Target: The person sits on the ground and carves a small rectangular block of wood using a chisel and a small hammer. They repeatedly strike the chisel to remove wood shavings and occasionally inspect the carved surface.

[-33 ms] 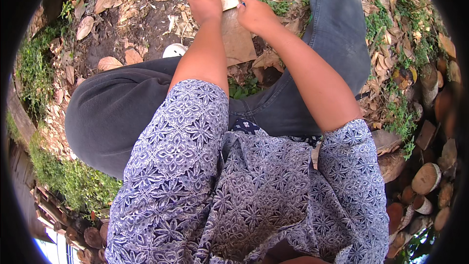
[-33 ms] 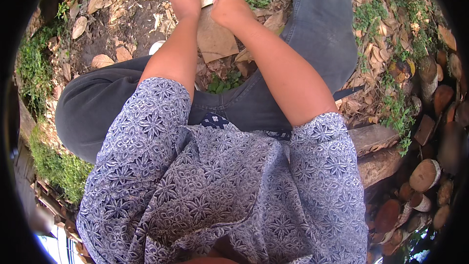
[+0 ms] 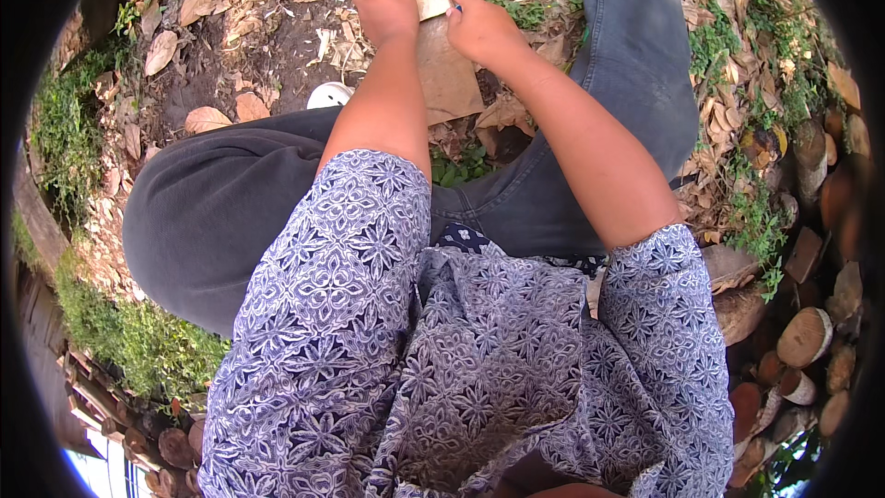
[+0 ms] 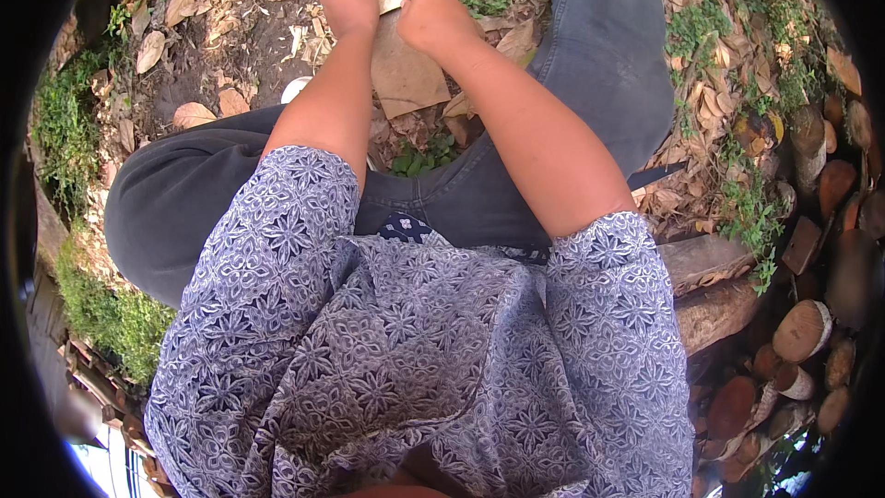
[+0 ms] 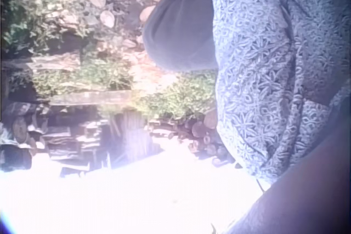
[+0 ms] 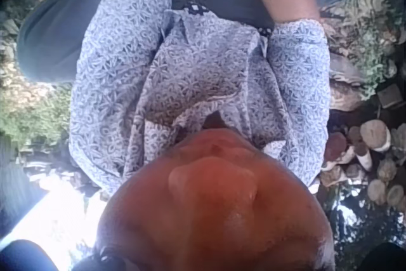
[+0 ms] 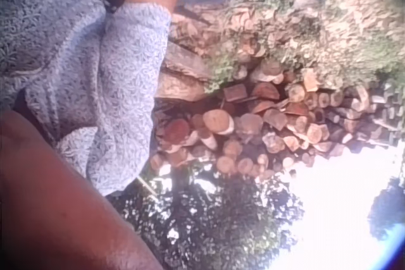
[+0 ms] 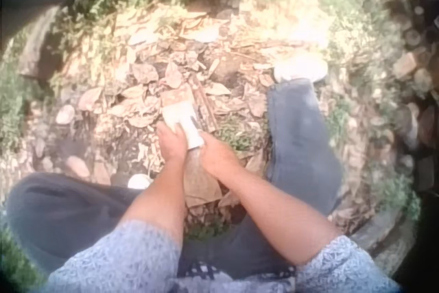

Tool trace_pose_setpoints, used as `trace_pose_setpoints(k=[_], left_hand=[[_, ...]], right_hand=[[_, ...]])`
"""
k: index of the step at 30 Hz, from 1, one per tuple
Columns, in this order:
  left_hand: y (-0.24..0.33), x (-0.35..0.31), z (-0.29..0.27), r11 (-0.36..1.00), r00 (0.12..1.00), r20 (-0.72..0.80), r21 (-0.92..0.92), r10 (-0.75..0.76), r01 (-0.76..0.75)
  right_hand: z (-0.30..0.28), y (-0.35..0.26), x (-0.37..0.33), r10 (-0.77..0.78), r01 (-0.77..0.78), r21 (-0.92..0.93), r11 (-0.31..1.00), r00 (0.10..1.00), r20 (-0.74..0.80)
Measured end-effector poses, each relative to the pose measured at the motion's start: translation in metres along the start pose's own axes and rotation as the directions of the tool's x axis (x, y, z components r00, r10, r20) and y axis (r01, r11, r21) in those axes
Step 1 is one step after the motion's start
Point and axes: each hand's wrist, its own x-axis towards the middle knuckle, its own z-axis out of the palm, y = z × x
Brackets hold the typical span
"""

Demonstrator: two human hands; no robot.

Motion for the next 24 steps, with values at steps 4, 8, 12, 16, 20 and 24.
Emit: trace_pose_setpoints(k=[4, 8, 12, 16, 20, 24], left_hand=[[0.006, 0.001, -0.001, 1.000, 1.000, 0.005, 0.003, 0.002, -0.002], [0.004, 0.003, -0.004, 1.000, 1.000, 0.001, 0.010, -0.002, 0.002], [0.009, 0.002, -0.006, 1.000, 0.999, 0.036, -0.002, 0.011, -0.011], [0.002, 0.003, -0.002, 0.999, 0.999, 0.041, -0.013, 0.030, -0.029], [0.000, 0.000, -0.002, 1.000, 1.000, 0.000, -0.009, -0.011, 0.011], [0.000, 0.001, 0.000, 1.000, 1.000, -0.018, 0.018, 0.007, -0.007]], right_hand=[[0.001, -0.006, 0.001, 0.015, -0.015, 0.029, 0.999, 1.000, 0.003], [-0.004, -0.019, 0.004, 0.064, -0.066, 0.028, 0.997, 0.996, 0.055], [-0.006, -0.027, 0.057, 0.088, -0.090, 0.044, 0.995, 0.995, 0.054], [-0.025, -0.037, 0.080, 0.105, -0.109, 0.112, 0.988, 0.994, 0.036], [-0.042, -0.029, 0.043, 0.181, -0.214, 0.136, 0.967, 0.958, 0.221], [-0.037, -0.013, 0.019, 0.095, -0.103, 0.043, 0.994, 0.982, 0.161]])
